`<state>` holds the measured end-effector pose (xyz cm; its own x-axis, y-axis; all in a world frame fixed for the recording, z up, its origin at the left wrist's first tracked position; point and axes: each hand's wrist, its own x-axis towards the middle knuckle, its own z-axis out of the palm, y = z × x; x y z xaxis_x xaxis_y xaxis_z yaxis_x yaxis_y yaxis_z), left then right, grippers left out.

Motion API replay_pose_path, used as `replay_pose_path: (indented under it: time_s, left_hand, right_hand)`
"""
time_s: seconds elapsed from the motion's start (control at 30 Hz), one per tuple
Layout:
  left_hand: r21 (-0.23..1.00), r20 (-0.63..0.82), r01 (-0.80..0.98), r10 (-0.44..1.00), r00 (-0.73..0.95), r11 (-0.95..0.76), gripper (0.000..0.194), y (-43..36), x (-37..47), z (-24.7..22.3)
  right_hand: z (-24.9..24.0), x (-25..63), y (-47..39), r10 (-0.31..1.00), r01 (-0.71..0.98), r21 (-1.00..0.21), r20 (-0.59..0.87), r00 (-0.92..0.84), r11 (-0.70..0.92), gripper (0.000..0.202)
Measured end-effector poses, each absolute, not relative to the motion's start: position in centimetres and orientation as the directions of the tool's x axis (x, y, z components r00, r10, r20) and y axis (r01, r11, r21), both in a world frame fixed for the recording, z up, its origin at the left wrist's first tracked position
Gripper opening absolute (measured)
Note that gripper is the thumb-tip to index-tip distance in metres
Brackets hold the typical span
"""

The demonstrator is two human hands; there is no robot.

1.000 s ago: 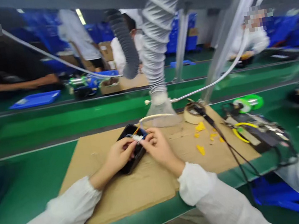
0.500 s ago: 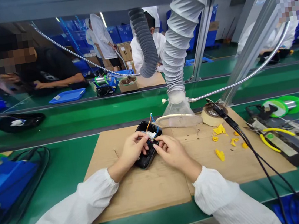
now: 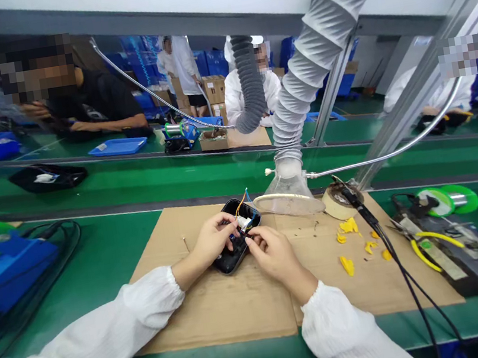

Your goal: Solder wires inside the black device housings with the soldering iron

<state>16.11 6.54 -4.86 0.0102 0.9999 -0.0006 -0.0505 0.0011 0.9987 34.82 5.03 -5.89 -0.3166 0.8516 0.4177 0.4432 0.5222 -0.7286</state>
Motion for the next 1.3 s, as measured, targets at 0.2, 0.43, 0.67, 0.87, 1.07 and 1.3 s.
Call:
replay_pose_path:
  time_s: [0.2, 0.43, 0.67, 0.87, 1.07, 1.3]
  left_hand:
    - [0.995, 0.017, -0.103, 1.0, 0.018, -0.015, 0.038, 6.6, 16.4, -4.7]
    - [0.996, 0.019, -0.086, 0.999, 0.036, -0.016, 0.034, 6.4, 16.2, -4.1]
    - [0.995, 0.009, -0.095, 0.997, 0.072, -0.003, 0.036, 6.4, 16.1, -3.9]
    - [0.994, 0.006, -0.11, 0.996, 0.091, 0.004, 0.04, 6.5, 16.4, -4.5]
    - [0.994, 0.025, -0.109, 0.996, 0.091, -0.015, 0.043, 6.3, 16.5, -4.3]
    - [0.99, 0.072, -0.132, 0.989, 0.131, -0.055, 0.045, 5.4, 16.8, -3.5]
  right_hand:
    - [-4.8, 33.4, 5.2, 0.799, 0.642, -0.513, 0.529, -0.286, 0.57, 0.031]
    - [-4.9, 31.9, 5.6, 0.755, 0.73, -0.362, 0.576, -0.314, 0.58, 0.02]
    - [-5.4, 32.5, 5.8, 0.76, 0.668, -0.45, 0.587, -0.279, 0.593, 0.019]
    - [-5.8, 32.3, 5.9, 0.767, 0.657, -0.465, 0.574, -0.287, 0.594, 0.014]
    - [-5.4, 32.6, 5.7, 0.746, 0.637, -0.456, 0.592, -0.304, 0.621, 0.022]
    - [-5.2, 32.6, 5.3, 0.739, 0.613, -0.493, 0.63, -0.237, 0.617, 0.014]
